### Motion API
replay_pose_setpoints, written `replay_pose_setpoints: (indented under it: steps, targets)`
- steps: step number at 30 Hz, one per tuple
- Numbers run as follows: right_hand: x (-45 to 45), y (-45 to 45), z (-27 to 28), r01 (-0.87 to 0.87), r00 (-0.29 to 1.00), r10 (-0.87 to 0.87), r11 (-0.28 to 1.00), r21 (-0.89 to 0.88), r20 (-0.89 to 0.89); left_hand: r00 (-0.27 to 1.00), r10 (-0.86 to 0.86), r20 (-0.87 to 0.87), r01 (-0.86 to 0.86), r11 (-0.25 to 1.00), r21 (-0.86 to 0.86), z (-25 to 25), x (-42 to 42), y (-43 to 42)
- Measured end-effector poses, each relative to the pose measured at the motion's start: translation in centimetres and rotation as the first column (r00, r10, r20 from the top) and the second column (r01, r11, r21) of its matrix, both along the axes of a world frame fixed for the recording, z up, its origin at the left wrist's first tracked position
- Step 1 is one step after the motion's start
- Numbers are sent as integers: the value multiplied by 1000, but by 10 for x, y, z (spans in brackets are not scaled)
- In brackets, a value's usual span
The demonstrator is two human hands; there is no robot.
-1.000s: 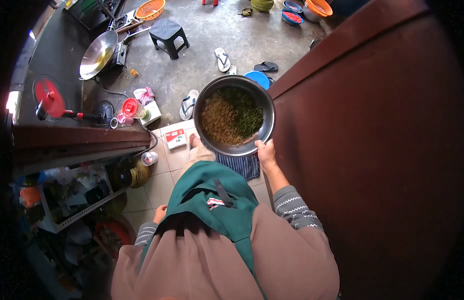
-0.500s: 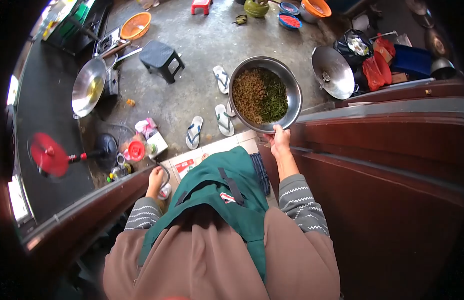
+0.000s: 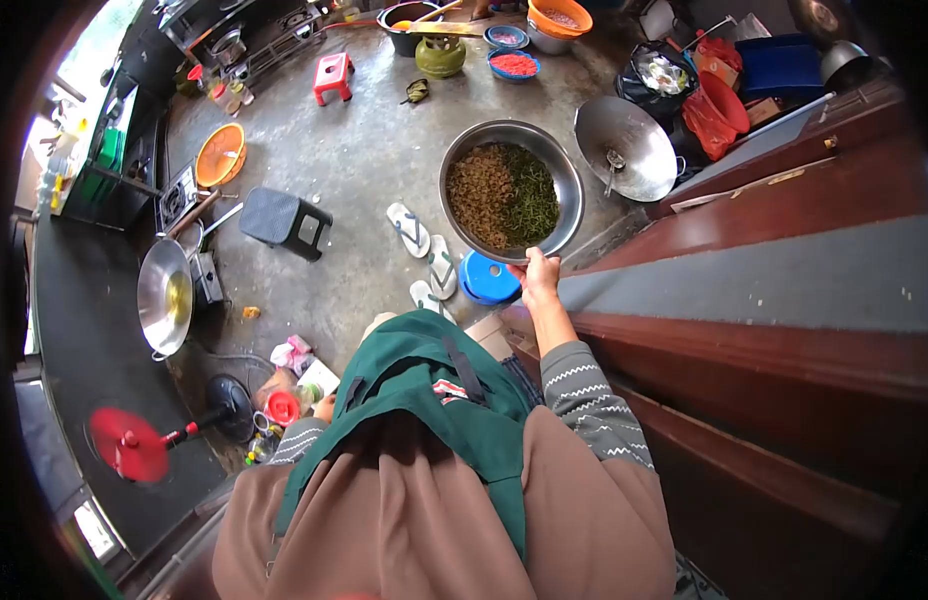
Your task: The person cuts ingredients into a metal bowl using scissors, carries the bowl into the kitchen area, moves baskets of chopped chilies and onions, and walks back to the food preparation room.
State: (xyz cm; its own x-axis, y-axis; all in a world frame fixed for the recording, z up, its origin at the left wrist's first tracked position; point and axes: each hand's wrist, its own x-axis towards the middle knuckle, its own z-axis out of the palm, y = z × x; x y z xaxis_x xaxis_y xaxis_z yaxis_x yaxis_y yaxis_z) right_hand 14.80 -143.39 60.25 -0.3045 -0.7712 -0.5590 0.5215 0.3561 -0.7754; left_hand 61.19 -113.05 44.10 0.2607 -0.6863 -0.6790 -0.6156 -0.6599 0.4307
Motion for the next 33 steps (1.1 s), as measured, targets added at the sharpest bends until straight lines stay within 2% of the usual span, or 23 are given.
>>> replay_pose_setpoints:
  steps: [3,5,7,10,13,14,17,19,20,22,24,25,26,27,30,33]
  targets:
    - [7,-32,-8,34,999,-34,999,10,0,998,59,30,-61,997,51,16,10,-20]
    - [6,-45,-12,68,998,-68,998,19,7,984,169,-64,-164,984,75,35,1,-37]
    - [11,-71,-11,97,995,-97,995,30,0,988,152,-37,-145,980,139,55,-6,-78]
    - [20,-150,-15,106,993,-105,994,15,-45,998,1,-55,2,998,56,-23,26,-159]
    - [28,-228,-22,95,993,-95,995,-1,-75,997,45,-64,-48,998,-40,-32,28,-260]
    - [31,-258,-24,93,992,-93,996,-4,-82,983,97,-153,-85,993,86,-23,27,-299]
    - [45,-326,-27,107,993,-104,992,65,-48,913,351,-210,-362,932,-19,-44,31,-374]
    - [49,-335,-30,55,998,-58,994,89,28,905,337,-259,-367,927,-77,-48,30,-407]
    - [53,-345,-30,71,997,-74,993,94,20,903,328,-277,-363,928,-84,-44,32,-416]
    - [64,-384,-30,99,995,-101,990,101,21,935,190,-299,-240,960,-141,-29,42,-482]
    - [74,-414,-32,87,995,-91,992,93,34,897,275,-347,-335,934,-127,-14,51,-531]
    - [76,-426,-33,86,995,-90,991,98,33,910,256,-327,-330,923,-196,-11,55,-549]
    - [77,-435,-32,78,997,-80,992,103,19,865,342,-367,-416,898,-145,9,51,-567]
    - [76,-443,-28,69,998,-70,992,107,6,811,424,-402,-497,863,-91,29,47,-578]
    - [74,-456,-21,51,998,-47,991,126,-33,818,440,-369,-497,865,-69,14,52,-563]
    - [65,-488,-30,49,999,-45,988,147,-30,848,421,-321,-418,905,82,-1,58,-539]
